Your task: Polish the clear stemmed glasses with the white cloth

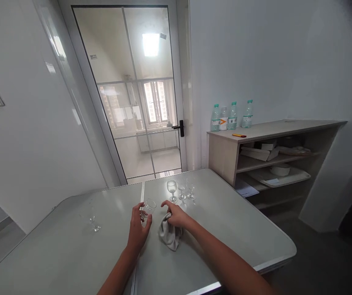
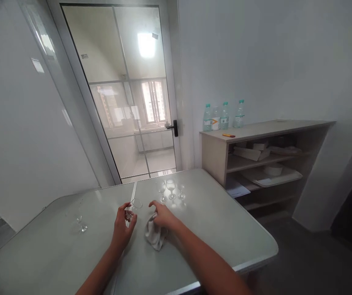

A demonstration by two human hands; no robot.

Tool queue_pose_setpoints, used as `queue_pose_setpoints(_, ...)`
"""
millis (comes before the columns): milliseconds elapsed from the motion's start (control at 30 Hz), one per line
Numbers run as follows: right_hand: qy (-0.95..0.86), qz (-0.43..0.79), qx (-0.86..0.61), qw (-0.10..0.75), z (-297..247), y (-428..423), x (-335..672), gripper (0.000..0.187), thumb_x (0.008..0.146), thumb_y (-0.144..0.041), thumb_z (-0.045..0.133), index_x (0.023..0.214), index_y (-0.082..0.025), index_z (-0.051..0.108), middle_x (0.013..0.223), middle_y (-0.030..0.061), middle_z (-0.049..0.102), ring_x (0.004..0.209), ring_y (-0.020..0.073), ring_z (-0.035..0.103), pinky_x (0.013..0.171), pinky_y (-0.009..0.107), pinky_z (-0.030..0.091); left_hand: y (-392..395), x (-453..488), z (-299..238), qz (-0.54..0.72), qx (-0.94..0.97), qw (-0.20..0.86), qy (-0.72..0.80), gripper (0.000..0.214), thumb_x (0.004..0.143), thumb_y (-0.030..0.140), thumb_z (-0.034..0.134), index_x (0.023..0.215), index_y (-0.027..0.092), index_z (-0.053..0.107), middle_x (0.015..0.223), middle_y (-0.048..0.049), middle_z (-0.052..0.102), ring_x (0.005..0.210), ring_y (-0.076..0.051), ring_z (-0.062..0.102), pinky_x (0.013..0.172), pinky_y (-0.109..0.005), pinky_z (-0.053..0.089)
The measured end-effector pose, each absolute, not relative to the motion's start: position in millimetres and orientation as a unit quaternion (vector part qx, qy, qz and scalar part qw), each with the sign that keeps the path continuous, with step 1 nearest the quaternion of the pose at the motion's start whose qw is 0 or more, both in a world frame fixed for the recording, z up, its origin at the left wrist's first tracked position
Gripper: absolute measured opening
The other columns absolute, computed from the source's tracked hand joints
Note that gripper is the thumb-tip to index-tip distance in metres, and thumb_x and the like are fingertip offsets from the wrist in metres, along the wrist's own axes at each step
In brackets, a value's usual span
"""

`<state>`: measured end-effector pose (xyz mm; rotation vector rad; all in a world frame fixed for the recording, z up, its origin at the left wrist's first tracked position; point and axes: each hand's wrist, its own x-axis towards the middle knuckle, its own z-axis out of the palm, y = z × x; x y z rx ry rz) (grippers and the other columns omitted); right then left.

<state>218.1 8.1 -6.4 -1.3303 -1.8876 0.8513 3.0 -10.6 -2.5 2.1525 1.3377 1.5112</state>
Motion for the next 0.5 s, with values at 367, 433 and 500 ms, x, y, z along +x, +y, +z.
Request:
queue_pose_setpoints(367, -0.710, 0.295, -0.517, 0.377, 5.5, 12.2, 223.3, 0.012, 0.081, -0.017, 0.059, 0.090, -0.018, 0.067, 0.082, 0.0013, 0.066, 0.075, 0.0151, 0.058, 0.071, 0.025, 0.044, -14.9, 5.7, 2.8, 0.506, 0.742, 0.083, 0.433, 0.044, 0.090, 0.028, 0.060, 0.132, 0.021, 0.047, 0.115, -0.0099, 0.056, 0.084, -0.017, 0.061, 0.074, -0.033, 0.053)
queue_pose_setpoints(433, -0.715, 0.318, -0.499, 0.373, 4.3, 12.2, 229.0, 0.023, 0.080, -0.017, 0.061, 0.102, -0.020, 0.067, 0.085, 0.0004, 0.067, 0.071, 0.0140, 0.058, 0.069, 0.024, 0.044, -16.9, 6.5, 4.7, 0.500, 0.745, 0.083, 0.433, 0.045, 0.090, 0.027, 0.060, 0.132, 0.020, 0.047, 0.117, -0.0105, 0.055, 0.084, -0.017, 0.061, 0.074, -0.032, 0.053)
queue_pose_setpoints(500, -0.765, 0.322, -0.459, 0.317, 2.8, 11.1, 234.5, 0.025, 0.073, -0.019, 0.070, 0.098, -0.020, 0.071, 0.085, 0.0004, 0.068, 0.074, 0.0149, 0.058, 0.070, 0.024, 0.044, -17.4, 6.8, 5.2, 0.494, 0.748, 0.087, 0.434, 0.046, 0.089, 0.027, 0.061, 0.132, 0.020, 0.046, 0.120, -0.0112, 0.054, 0.085, -0.017, 0.061, 0.074, -0.032, 0.053)
